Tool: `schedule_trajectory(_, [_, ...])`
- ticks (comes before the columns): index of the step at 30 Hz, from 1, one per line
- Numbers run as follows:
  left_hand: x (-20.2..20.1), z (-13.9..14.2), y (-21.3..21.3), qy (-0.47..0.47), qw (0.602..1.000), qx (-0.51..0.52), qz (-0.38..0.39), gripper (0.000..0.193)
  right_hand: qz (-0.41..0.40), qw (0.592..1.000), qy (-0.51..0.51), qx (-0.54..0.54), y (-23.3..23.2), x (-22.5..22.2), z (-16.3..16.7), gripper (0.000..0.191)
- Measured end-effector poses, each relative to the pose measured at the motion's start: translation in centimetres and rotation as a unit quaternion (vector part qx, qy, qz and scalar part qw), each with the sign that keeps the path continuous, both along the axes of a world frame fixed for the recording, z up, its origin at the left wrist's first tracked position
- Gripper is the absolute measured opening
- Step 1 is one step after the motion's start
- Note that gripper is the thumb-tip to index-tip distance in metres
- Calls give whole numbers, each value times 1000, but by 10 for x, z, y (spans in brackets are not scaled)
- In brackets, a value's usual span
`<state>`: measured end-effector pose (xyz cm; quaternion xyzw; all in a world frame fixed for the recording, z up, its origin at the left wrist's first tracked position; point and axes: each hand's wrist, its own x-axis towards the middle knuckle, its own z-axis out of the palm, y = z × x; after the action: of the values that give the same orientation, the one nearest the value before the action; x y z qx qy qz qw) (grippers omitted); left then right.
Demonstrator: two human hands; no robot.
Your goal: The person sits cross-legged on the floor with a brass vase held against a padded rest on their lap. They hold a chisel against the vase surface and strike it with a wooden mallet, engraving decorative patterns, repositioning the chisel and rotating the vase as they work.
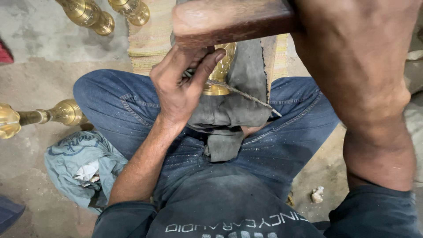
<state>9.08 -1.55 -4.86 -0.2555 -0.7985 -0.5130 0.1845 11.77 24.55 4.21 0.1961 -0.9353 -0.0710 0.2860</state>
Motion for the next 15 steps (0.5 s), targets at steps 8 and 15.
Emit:
schedule_trajectory(8, [2,7,2,-42,998,45,-12,30,-3,1000,-2,-7,1,2,-1,21])
schedule_trajectory(15, [2,7,2,-36,998,39,-23,29,-2,1000,-6,-11,0,3,-2,22])
